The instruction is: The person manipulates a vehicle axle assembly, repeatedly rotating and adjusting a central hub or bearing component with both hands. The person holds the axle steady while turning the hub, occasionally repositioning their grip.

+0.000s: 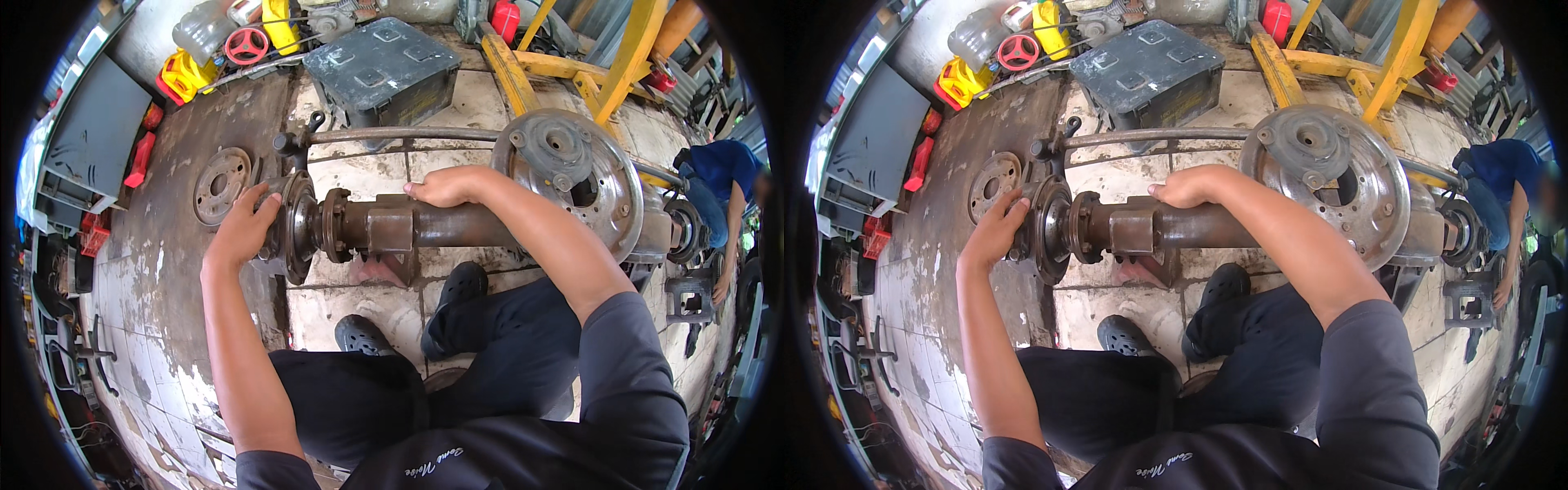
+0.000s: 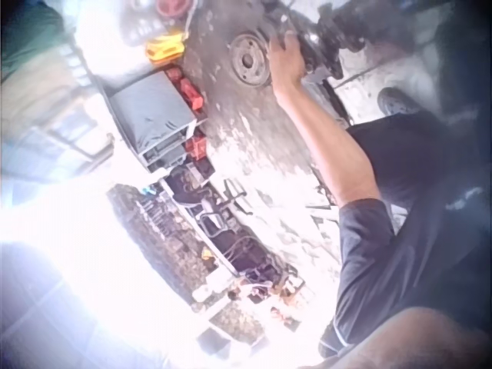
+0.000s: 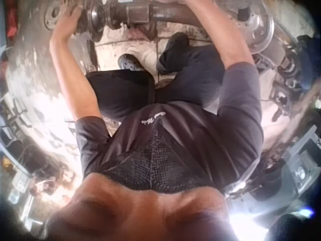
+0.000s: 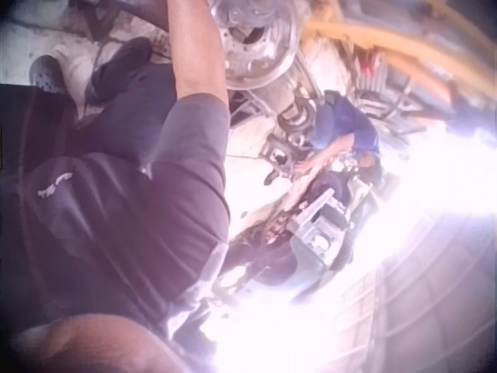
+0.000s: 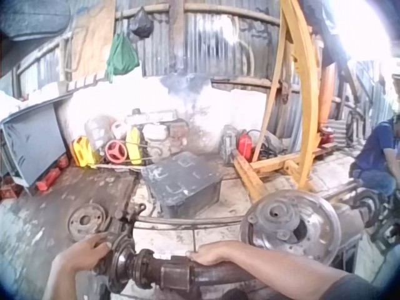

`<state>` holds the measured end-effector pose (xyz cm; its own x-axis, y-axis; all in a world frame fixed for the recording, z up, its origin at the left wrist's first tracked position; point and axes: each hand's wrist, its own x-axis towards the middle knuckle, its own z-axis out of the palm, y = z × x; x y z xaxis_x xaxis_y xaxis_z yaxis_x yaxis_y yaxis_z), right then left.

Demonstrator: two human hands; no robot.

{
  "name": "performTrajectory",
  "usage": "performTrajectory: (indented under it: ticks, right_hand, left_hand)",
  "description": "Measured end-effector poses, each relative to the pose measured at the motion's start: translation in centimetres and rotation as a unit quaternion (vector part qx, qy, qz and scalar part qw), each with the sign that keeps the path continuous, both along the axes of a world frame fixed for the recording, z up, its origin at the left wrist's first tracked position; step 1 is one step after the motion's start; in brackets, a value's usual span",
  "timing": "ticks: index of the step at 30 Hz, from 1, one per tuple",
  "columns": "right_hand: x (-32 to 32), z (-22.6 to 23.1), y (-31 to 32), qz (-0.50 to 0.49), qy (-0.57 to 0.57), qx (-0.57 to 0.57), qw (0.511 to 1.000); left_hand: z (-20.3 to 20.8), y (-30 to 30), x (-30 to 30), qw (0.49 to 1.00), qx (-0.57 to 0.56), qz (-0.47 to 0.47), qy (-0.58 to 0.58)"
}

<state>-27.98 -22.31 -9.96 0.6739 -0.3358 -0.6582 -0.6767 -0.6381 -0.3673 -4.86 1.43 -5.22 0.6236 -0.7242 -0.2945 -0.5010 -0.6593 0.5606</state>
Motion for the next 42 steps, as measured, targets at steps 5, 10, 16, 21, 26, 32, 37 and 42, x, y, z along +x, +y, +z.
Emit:
performTrajectory:
  ticks: [5,10,16,21,26,32,37,42]
  right_hand:
    - [-0.6,0.1,-1.3,-0.052,-0.013,0.1,0.994]
    - [-0.2,1.2,-0.6,-0.037,-0.022,0.085,0.995]
    - [0.1,0.1,0.7,-0.005,-0.021,0.004,1.0]
    - [0.3,1.4,0.0,-0.007,-0.011,0.076,0.997]
    - [0.5,1.1,0.3,-0.01,-0.014,0.052,0.999]
    - [0.4,0.1,1.0,-0.001,-0.02,-0.039,0.999]
    - [0.4,1.5,0.5,0.006,-0.038,0.036,0.999]
    - [0.4,2.4,0.5,-0.012,-0.021,0.079,0.997]
  left_hand:
    - [0.1,-0.2,-0.6,1.0,-0.018,0.0,0.017]
    - [-0.4,0.1,0.0,1.0,-0.022,-0.011,-0.016]
    - [-0.1,0.2,-0.4,1.0,-0.02,0.001,0.003]
    - [-0.2,0.0,-0.5,1.0,-0.021,-0.001,-0.01]
    - [0.1,0.0,-0.5,1.0,-0.014,-0.015,-0.004]
    - [-0.3,0.1,-0.4,1.0,-0.018,-0.001,-0.017]
    - [-0.1,0.1,-0.4,1.0,-0.021,-0.004,0.008]
    - [-0.5,0.3,-0.2,1.0,-0.024,-0.002,-0.003]
